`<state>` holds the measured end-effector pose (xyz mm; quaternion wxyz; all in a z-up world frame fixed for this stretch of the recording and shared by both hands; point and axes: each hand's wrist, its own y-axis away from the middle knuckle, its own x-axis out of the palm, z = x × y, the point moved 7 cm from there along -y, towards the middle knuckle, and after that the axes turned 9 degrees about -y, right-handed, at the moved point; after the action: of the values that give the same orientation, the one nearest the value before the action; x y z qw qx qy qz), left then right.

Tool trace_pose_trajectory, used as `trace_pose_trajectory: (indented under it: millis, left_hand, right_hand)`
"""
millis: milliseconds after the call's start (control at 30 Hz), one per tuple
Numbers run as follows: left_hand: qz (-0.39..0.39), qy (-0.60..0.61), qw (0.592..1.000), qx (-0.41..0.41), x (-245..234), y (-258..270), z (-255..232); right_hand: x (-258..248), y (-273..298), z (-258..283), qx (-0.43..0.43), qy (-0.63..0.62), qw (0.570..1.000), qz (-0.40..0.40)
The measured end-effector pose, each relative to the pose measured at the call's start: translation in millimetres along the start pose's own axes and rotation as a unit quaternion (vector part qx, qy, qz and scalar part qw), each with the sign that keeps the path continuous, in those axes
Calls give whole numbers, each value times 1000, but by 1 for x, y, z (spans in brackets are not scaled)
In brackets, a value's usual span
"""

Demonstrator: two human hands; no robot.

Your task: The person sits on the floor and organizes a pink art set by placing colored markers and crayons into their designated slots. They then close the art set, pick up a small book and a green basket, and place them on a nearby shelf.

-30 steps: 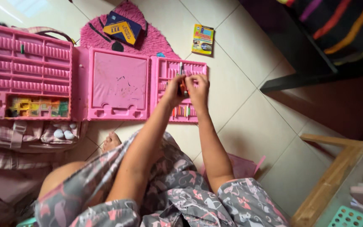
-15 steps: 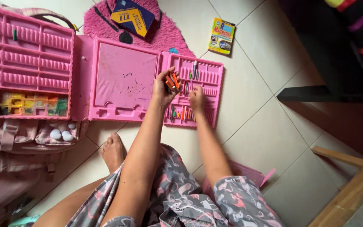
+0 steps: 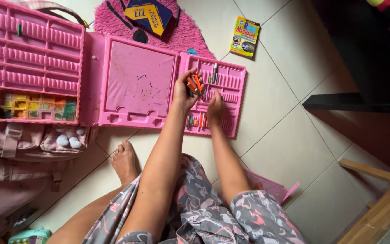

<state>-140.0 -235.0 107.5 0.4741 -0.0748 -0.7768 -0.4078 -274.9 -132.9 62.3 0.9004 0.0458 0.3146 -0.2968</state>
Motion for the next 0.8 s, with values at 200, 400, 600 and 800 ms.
trace_pose_trajectory:
  millis: [200,400,600,800]
  left_hand:
    - [0,-14,1000,7,-8,1,-3]
    - [22,3,1000,-4,-1,8,-4]
    - [64,40,997,3,6,-2,5]
    - [106,44,993,-10,1,-20,23]
  right_hand:
    - [2,27,30,-24,328,936,130]
    - [-33,3,81,-39,-6,999,10]
    - [-67,-5,181,-164,-26,986,-9]
    - [-73,-9,201,-157,21,987,2]
